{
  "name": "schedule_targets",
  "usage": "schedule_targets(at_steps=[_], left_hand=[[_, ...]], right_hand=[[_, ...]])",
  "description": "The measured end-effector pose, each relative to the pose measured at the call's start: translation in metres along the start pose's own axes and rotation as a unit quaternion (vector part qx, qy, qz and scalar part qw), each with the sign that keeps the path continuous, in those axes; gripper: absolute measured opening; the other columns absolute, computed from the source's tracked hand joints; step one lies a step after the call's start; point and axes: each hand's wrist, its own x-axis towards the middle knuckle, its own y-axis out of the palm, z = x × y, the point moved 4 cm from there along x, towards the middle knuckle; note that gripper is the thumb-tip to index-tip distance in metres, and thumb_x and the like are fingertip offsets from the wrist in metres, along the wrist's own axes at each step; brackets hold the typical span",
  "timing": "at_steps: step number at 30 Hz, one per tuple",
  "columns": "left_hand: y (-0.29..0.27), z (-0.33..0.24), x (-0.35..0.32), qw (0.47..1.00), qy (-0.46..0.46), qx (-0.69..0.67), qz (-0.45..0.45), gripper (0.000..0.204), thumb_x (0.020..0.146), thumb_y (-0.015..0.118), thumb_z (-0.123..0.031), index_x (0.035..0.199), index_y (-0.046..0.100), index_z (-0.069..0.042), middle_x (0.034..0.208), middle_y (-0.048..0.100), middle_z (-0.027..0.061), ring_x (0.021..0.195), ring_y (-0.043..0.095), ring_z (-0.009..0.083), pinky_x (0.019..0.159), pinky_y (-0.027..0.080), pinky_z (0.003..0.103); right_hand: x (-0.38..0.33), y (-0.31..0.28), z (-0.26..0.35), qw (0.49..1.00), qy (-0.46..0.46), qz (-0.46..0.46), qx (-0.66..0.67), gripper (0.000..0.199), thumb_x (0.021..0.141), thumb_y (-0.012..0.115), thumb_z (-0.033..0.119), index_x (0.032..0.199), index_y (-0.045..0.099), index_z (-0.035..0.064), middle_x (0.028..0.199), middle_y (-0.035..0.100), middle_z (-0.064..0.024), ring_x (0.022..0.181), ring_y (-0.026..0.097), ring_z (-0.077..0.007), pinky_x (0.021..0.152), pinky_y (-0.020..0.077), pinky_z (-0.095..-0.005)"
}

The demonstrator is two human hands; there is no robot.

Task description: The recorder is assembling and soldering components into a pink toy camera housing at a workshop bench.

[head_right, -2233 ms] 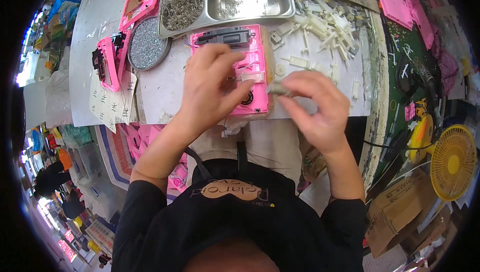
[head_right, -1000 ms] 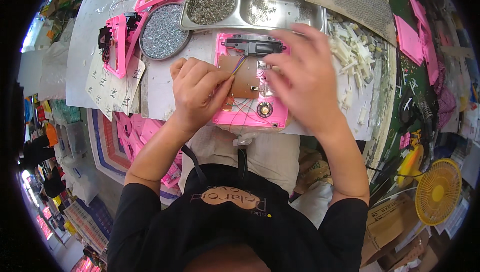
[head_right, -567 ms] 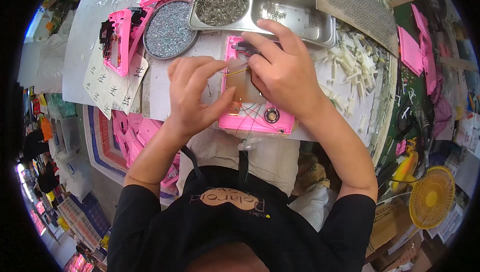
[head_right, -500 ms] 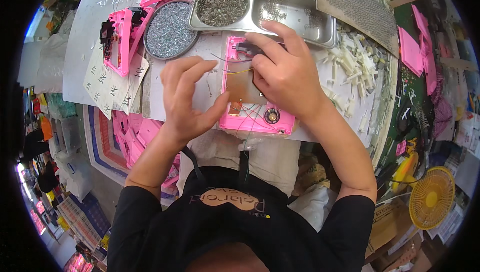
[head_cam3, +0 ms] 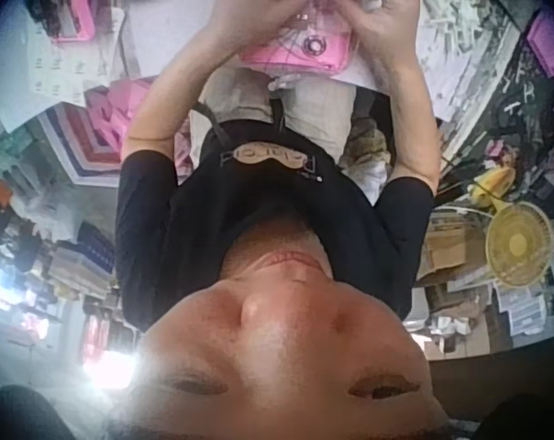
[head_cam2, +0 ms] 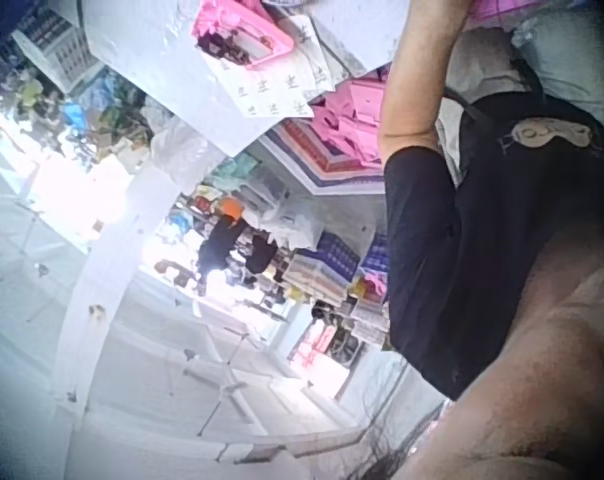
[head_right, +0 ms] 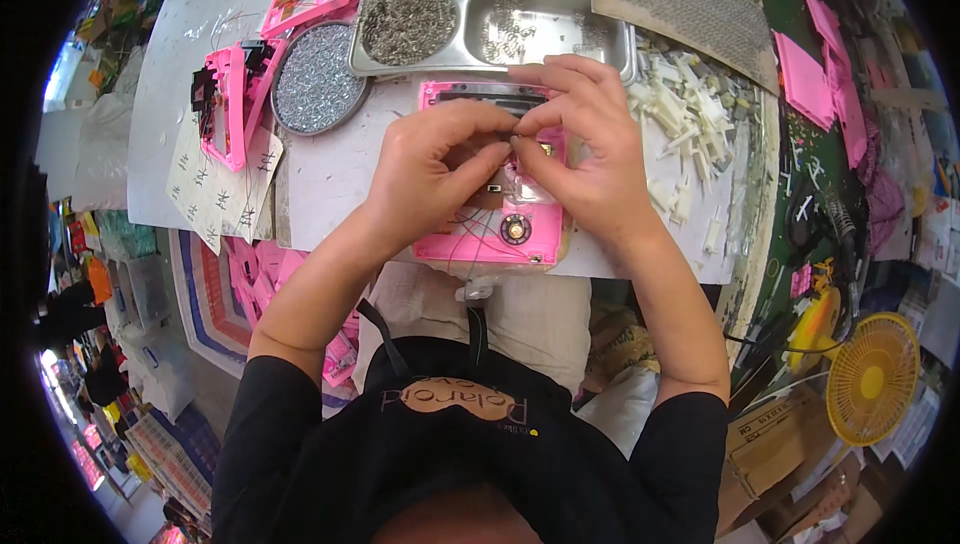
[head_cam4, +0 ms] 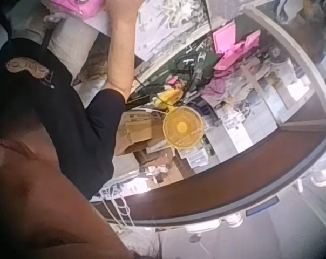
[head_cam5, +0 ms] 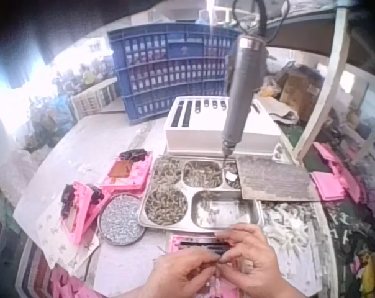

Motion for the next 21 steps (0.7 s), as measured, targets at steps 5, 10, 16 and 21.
schedule_targets(at_steps=[5, 10, 16, 21], left_hand=[[-0.002, 0.007, 0.0, 0.992, -0.111, -0.054, 0.026, 0.013, 0.095, 0.068, -0.001, 0.107, 0.071, 0.004, 0.086, 0.072, 0.0055, 0.072, 0.068, 0.0082, 0.065, 0.057, 0.023], [0.002, 0.005, 0.005, 0.999, -0.037, 0.017, 0.018, 0.009, 0.093, 0.069, -0.002, 0.1, 0.072, 0.003, 0.082, 0.07, 0.0048, 0.071, 0.066, 0.0077, 0.059, 0.057, 0.025], [-0.003, 0.019, -0.004, 0.997, 0.023, 0.058, -0.039, 0.004, 0.091, 0.071, 0.0, 0.094, 0.072, 0.001, 0.081, 0.066, 0.0032, 0.067, 0.059, 0.0076, 0.06, 0.045, 0.023], [0.013, 0.001, 0.001, 0.988, 0.098, 0.115, -0.029, 0.004, 0.087, 0.074, -0.001, 0.09, 0.071, 0.0, 0.081, 0.066, 0.0047, 0.064, 0.056, 0.0094, 0.057, 0.044, 0.025]], right_hand=[[-0.002, 0.001, -0.005, 0.999, 0.016, -0.01, 0.038, 0.013, 0.073, 0.077, 0.004, 0.083, 0.07, 0.0091, 0.125, 0.071, -0.0078, 0.125, 0.053, -0.0322, 0.108, 0.0401, -0.0445], [-0.02, -0.006, 0.001, 0.998, 0.025, -0.053, -0.019, 0.015, 0.074, 0.077, 0.005, 0.087, 0.07, 0.0093, 0.123, 0.071, -0.0078, 0.124, 0.054, -0.0319, 0.106, 0.042, -0.0445], [-0.119, -0.129, 0.011, 0.942, 0.16, -0.28, -0.096, 0.012, 0.086, 0.071, 0.004, 0.097, 0.067, 0.0043, 0.114, 0.069, -0.0105, 0.104, 0.063, -0.0243, 0.094, 0.0485, -0.0372], [-0.237, -0.246, -0.04, 0.726, 0.28, -0.606, 0.166, 0.031, 0.095, 0.069, 0.008, 0.124, 0.058, 0.0039, 0.085, 0.061, -0.0029, 0.073, 0.06, -0.0113, 0.064, 0.0512, -0.0293]])
